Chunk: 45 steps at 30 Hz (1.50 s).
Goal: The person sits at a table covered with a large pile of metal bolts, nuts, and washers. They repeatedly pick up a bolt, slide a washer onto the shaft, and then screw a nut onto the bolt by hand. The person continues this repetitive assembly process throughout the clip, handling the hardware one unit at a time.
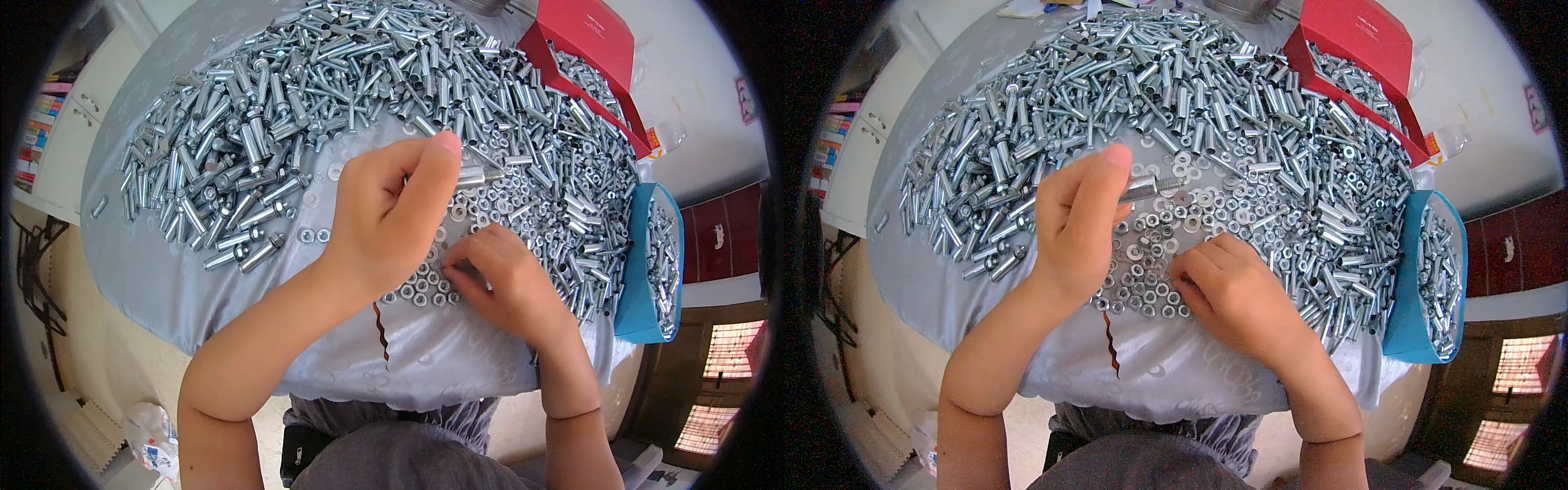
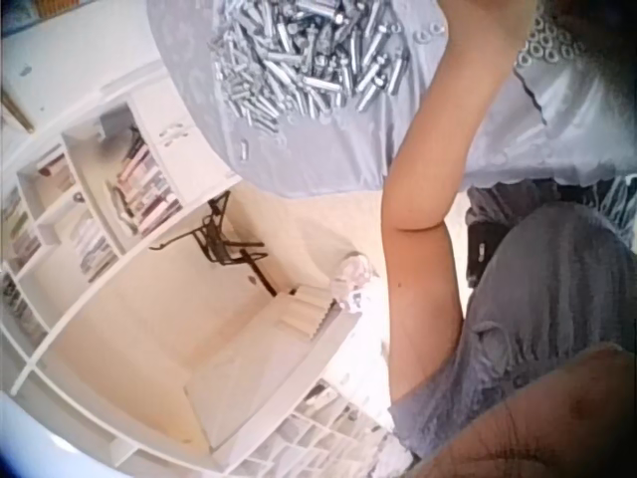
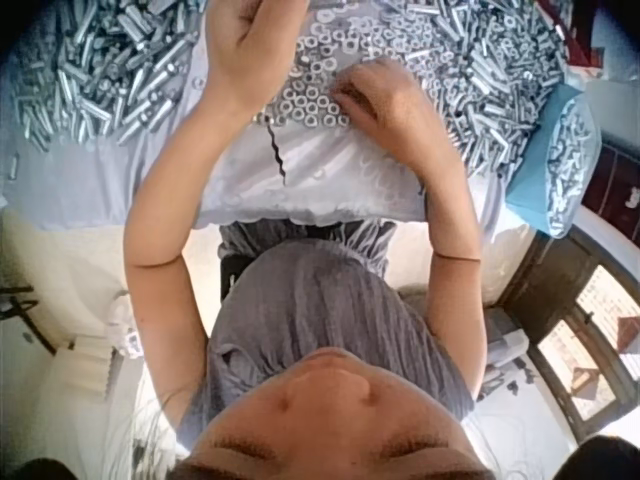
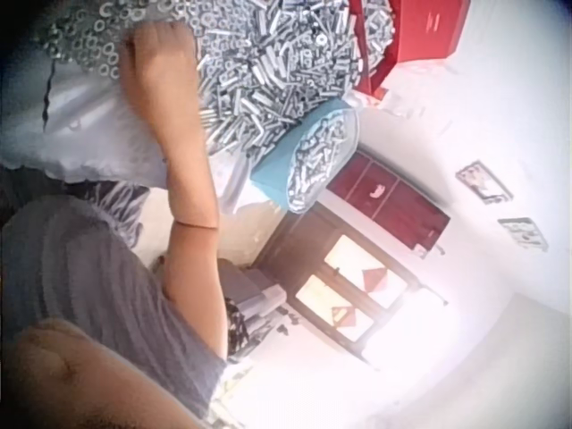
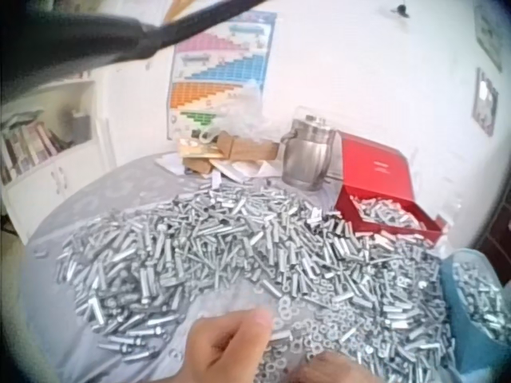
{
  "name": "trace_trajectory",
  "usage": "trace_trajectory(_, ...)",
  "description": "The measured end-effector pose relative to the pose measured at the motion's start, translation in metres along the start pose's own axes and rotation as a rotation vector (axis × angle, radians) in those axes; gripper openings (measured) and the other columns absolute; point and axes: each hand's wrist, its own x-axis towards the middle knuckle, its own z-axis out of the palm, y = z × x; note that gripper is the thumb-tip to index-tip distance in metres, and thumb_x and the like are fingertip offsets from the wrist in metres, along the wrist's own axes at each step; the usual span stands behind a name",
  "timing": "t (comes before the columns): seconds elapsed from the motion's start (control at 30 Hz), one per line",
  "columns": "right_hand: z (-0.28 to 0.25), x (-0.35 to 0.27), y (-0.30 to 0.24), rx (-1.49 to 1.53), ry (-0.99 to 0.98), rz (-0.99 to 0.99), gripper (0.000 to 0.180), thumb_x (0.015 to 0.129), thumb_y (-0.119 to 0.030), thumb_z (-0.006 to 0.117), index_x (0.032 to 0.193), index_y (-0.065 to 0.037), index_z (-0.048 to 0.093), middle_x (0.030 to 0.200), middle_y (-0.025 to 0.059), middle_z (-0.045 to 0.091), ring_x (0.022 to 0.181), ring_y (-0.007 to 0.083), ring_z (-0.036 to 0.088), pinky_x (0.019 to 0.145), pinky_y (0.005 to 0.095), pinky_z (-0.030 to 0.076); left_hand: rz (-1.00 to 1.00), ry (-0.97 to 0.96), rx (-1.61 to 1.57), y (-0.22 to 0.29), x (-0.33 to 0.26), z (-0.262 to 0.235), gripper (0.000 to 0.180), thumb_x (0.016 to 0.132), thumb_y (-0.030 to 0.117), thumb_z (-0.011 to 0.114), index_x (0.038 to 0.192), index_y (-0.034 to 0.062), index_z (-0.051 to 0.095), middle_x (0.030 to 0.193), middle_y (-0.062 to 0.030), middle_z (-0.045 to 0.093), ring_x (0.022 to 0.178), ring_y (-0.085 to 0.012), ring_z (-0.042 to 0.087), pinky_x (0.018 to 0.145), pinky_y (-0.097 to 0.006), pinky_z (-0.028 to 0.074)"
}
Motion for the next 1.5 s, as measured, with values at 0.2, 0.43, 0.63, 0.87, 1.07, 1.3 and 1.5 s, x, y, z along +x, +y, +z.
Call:
trace_trajectory(0.2,-0.001,-0.003,0.009,-0.077,0.093,-0.03,0.011,0.071,-0.005,0.061,0.081,-0.003,0.057,0.072,0.0095,0.056,0.067,0.0277,0.052,0.065,0.0359,0.044,-0.005,-0.029,0.021,0.004,-0.004,0.002,0.039,0.09,0.02,0.046,0.056,0.0036,0.037,0.049,0.0053,0.031,0.05,-0.0022,0.026,0.042,-0.025,0.02)
trace_trajectory(0.43,-0.005,-0.006,0.0,0.171,0.215,0.005,0.014,0.071,0.001,0.063,0.084,-0.002,0.059,0.075,0.0085,0.06,0.071,0.0223,0.057,0.066,0.0303,0.046,-0.063,-0.072,0.002,0.003,-0.006,0.005,0.04,0.091,0.022,0.044,0.055,0.0042,0.037,0.05,0.0052,0.033,0.051,-0.0022,0.027,0.043,-0.024,0.021)
trace_trajectory(0.63,-0.006,-0.016,-0.002,0.86,0.517,0.196,0.018,0.073,0.006,0.065,0.088,0.001,0.057,0.084,0.0055,0.06,0.076,0.0119,0.057,0.069,0.0233,0.046,-0.211,-0.156,0.054,-0.002,-0.007,0.006,0.042,0.091,0.023,0.043,0.054,0.0047,0.037,0.05,0.0057,0.033,0.051,-0.0023,0.029,0.043,-0.024,0.023)
trace_trajectory(0.87,-0.007,-0.016,0.003,1.18,0.476,0.294,0.017,0.074,0.002,0.066,0.088,0.001,0.057,0.085,0.0051,0.06,0.076,0.0096,0.057,0.068,0.0205,0.046,-0.335,-0.335,0.044,0.004,-0.01,0.008,0.042,0.09,0.024,0.042,0.053,0.006,0.036,0.051,0.0069,0.032,0.051,-0.0025,0.028,0.043,-0.026,0.023)
trace_trajectory(1.07,-0.009,-0.013,0.003,1.327,0.433,0.303,0.019,0.074,-0.001,0.067,0.089,0.0,0.056,0.083,0.0042,0.059,0.075,0.0091,0.056,0.067,0.02,0.045,-0.416,-0.444,-0.027,0.001,-0.008,0.006,0.041,0.09,0.026,0.043,0.055,0.0071,0.033,0.053,0.0076,0.03,0.053,-0.0022,0.026,0.044,-0.025,0.021)
trace_trajectory(1.3,-0.005,-0.016,-0.001,1.028,0.521,0.292,0.022,0.075,-0.003,0.067,0.093,0.001,0.054,0.081,0.0055,0.059,0.07,0.0103,0.056,0.064,0.0217,0.046,-0.419,-0.44,-0.019,-0.002,-0.007,0.006,0.041,0.09,0.027,0.043,0.055,0.0072,0.035,0.053,0.008,0.032,0.053,-0.002,0.027,0.044,-0.024,0.021)
trace_trajectory(1.5,-0.01,-0.013,0.006,1.556,0.256,0.288,0.023,0.075,-0.006,0.067,0.093,0.001,0.054,0.075,0.0056,0.058,0.066,0.0134,0.056,0.063,0.0244,0.047,-0.435,-0.496,-0.075,0.005,-0.01,0.007,0.041,0.09,0.027,0.045,0.056,0.0065,0.038,0.054,0.0082,0.034,0.053,-0.0016,0.028,0.044,-0.024,0.022)
